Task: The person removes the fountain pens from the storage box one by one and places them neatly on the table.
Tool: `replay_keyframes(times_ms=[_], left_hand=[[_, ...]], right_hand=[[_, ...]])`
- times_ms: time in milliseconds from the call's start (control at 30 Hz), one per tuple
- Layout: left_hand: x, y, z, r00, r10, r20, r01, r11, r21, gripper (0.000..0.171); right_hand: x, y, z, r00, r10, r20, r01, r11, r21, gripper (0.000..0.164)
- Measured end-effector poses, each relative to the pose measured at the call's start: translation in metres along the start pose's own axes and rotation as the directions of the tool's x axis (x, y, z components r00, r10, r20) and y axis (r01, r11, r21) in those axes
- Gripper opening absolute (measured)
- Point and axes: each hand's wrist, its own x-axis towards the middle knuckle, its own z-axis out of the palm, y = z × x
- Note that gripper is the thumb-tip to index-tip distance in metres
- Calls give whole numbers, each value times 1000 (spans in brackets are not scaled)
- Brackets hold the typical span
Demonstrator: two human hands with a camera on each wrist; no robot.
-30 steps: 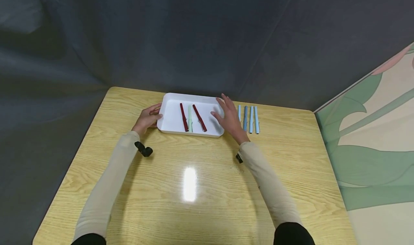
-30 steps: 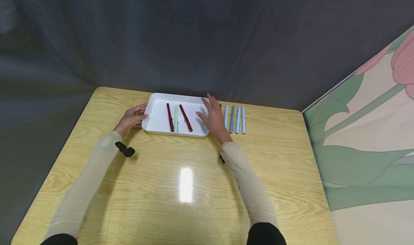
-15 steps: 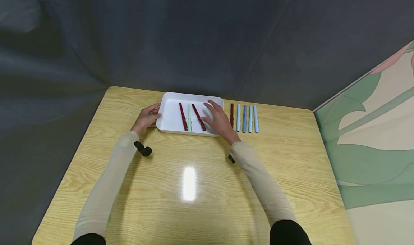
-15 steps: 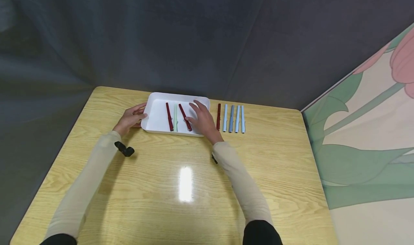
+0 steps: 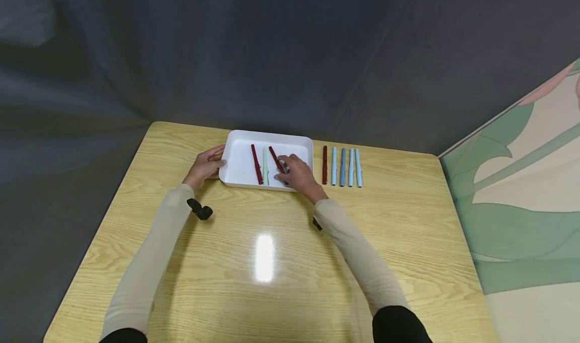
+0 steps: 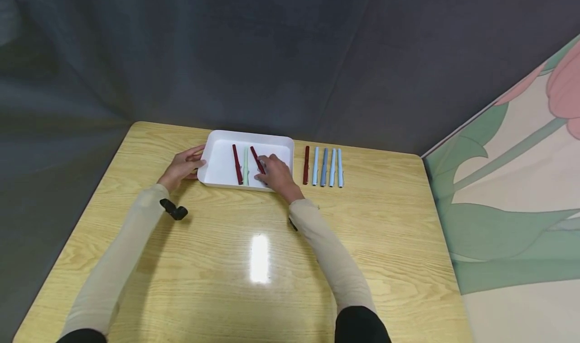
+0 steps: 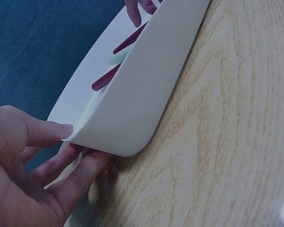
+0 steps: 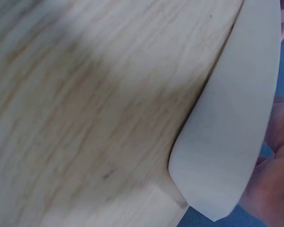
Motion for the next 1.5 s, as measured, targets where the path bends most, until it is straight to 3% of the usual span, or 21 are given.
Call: replay_keyframes(times_ms=[267, 533, 900, 1200, 1333, 1500], left_hand=[[1, 1, 2, 1000, -3, -2, 3, 1000, 4, 62], [3, 1, 2, 1000, -4, -8, 4, 1000, 10, 62], [5, 1, 3, 1000, -4, -7, 4, 1000, 15, 61], [3, 3, 3, 1000, -2, -2, 2, 1000, -1, 61], [3, 3, 4, 1000, -10, -1, 10, 1000, -5, 62], [4, 2, 5, 1000, -8, -6, 8, 1000, -5, 62]], right_hand=[[3, -10, -5, 992, 120, 35, -121, 993, 10, 47], [6, -21, -20, 968, 220, 124, -210, 974, -86, 34], [4, -24, -36, 936, 331, 122, -316, 940, -125, 19], [0, -15, -35, 938, 324, 124, -320, 946, -55, 15], [-2, -10, -34, 932, 345, 112, -351, 936, 34, 14], [-5, -4, -34, 927, 367, 83, -376, 901, 216, 18]])
